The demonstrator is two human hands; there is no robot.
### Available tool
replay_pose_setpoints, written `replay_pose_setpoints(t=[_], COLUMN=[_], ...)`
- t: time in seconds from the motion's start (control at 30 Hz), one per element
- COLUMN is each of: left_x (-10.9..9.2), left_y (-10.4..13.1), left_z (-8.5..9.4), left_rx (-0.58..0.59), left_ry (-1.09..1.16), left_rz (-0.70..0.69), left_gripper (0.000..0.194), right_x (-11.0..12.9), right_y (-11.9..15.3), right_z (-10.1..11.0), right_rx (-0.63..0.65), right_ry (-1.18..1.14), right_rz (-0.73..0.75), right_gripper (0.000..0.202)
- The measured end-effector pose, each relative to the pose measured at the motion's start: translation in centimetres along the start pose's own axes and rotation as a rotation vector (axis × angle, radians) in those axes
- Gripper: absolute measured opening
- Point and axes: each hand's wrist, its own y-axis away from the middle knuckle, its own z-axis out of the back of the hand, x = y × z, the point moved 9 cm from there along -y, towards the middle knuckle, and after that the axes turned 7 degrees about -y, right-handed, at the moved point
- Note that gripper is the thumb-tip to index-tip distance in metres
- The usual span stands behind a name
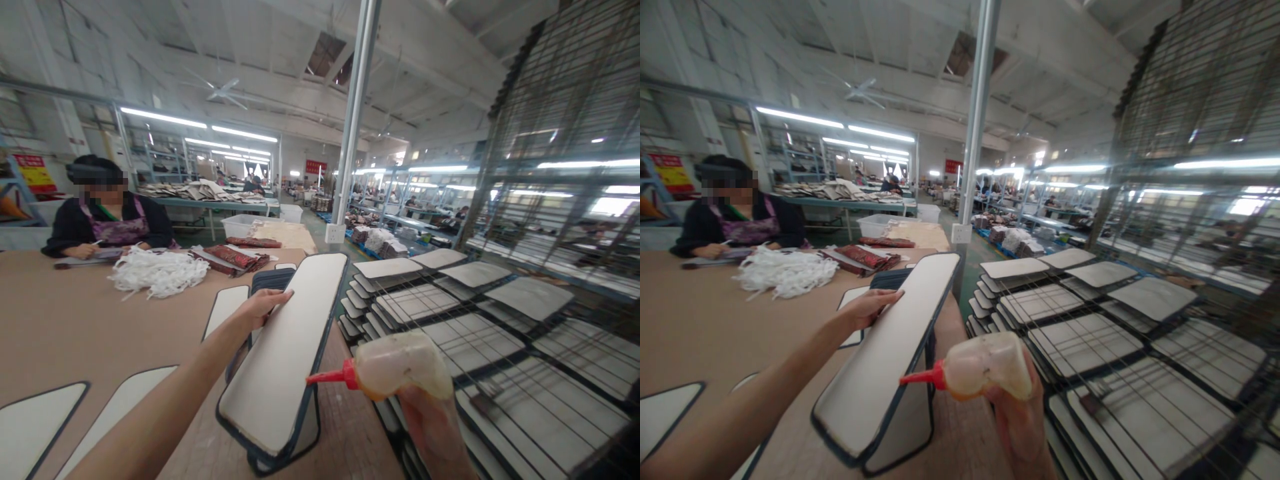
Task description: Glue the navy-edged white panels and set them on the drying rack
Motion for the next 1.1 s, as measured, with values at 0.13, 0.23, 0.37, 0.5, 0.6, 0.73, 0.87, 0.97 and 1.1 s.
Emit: replay_pose_setpoints(t=[0.13, 0.23, 0.37, 0.5, 0.6, 0.73, 0.87, 0.97, 1.1], left_x=[-0.1, -0.3, -0.7, -0.7, -0.5, -0.3, -0.6, -0.9, -0.2], left_y=[-0.1, 0.0, 0.1, -0.2, -0.6, -1.1, -1.2, -0.7, -0.1], left_z=[0.2, 0.2, 0.4, 1.1, 1.5, 2.1, 2.6, 1.9, -0.6], left_rx=[-0.023, -0.031, -0.049, -0.076, -0.087, -0.114, -0.169, -0.191, -0.129], left_ry=[0.007, 0.011, 0.016, 0.024, 0.031, 0.043, 0.055, 0.049, 0.001], left_rz=[0.004, 0.009, 0.003, -0.001, 0.005, 0.010, -0.028, -0.096, -0.162], left_gripper=[0.046, 0.047, 0.049, 0.052, 0.051, 0.046, 0.040, 0.041, 0.045], right_x=[-0.7, -1.1, -1.3, -1.3, -1.6, -2.1, -2.1, -0.6, 1.3], right_y=[0.5, 0.9, 1.3, 1.6, 1.9, 3.0, 2.8, 0.2, -4.5], right_z=[0.8, 1.2, 1.4, 0.7, 0.5, 0.6, 0.1, 0.0, -0.2], right_rx=[0.003, -0.015, -0.025, -0.006, -0.004, 0.012, -0.025, -0.185, -0.307], right_ry=[0.001, 0.013, 0.005, -0.023, -0.030, -0.039, -0.084, -0.125, -0.086], right_rz=[-0.036, -0.067, -0.078, -0.086, -0.106, -0.131, -0.157, -0.032, 0.176], right_gripper=[0.056, 0.052, 0.049, 0.053, 0.060, 0.048, 0.032, 0.041, 0.049])
